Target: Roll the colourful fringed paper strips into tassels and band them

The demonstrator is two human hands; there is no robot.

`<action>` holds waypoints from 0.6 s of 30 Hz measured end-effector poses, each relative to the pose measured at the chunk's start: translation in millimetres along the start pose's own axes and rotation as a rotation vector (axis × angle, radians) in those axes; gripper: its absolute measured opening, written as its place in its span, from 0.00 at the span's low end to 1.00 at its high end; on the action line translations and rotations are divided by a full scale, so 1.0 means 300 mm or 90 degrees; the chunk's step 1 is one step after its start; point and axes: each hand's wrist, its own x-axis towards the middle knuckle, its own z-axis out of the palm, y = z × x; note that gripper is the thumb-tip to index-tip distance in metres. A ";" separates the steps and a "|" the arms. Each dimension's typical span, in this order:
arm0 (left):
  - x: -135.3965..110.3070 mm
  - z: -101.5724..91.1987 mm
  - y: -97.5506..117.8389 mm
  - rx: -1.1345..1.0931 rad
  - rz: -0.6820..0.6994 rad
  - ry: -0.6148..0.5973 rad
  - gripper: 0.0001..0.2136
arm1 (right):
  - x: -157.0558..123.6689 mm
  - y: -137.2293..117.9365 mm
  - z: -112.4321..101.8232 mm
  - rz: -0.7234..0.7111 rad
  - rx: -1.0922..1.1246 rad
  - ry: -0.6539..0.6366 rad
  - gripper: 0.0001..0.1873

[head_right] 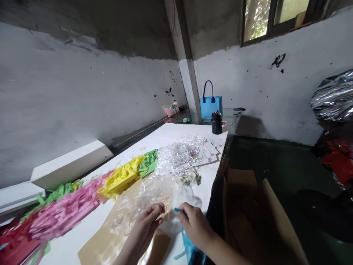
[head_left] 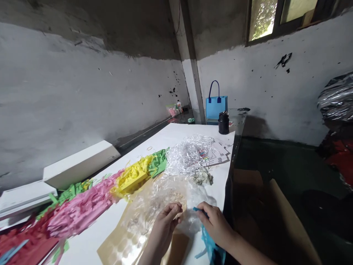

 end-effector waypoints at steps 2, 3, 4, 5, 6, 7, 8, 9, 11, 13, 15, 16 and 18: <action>-0.004 0.010 -0.008 -0.026 0.010 0.008 0.18 | 0.022 -0.020 0.030 0.009 0.023 0.026 0.07; -0.005 0.017 -0.012 -0.037 0.012 0.011 0.18 | 0.033 -0.031 0.046 0.012 0.033 0.037 0.06; -0.007 0.024 -0.016 -0.048 0.015 0.015 0.19 | 0.043 -0.042 0.060 0.012 0.042 0.047 0.06; -0.009 0.031 -0.020 -0.056 0.017 0.018 0.19 | 0.052 -0.052 0.074 0.011 0.050 0.055 0.06; -0.011 0.039 -0.023 -0.064 0.019 0.022 0.19 | 0.060 -0.062 0.087 0.006 0.056 0.060 0.06; -0.014 0.047 -0.025 -0.072 0.022 0.025 0.20 | 0.066 -0.069 0.099 0.001 0.061 0.063 0.05; -0.017 0.055 -0.026 -0.078 0.025 0.030 0.20 | 0.070 -0.074 0.110 -0.005 0.064 0.066 0.05; -0.020 0.062 -0.027 -0.085 0.029 0.035 0.20 | 0.073 -0.076 0.120 -0.010 0.064 0.071 0.04; -0.026 0.073 -0.028 -0.094 0.036 0.053 0.21 | 0.076 -0.074 0.137 -0.016 0.055 0.085 0.04; -0.029 0.081 -0.031 -0.097 0.044 0.075 0.22 | 0.075 -0.066 0.152 -0.016 0.036 0.103 0.06; -0.030 0.085 -0.037 -0.097 0.054 0.097 0.23 | 0.073 -0.057 0.165 -0.013 0.015 0.120 0.07; -0.029 0.086 -0.042 -0.095 0.061 0.109 0.23 | 0.072 -0.054 0.171 -0.010 0.006 0.128 0.07; -0.026 0.088 -0.054 -0.084 0.079 0.136 0.23 | 0.074 -0.051 0.182 0.002 -0.003 0.142 0.07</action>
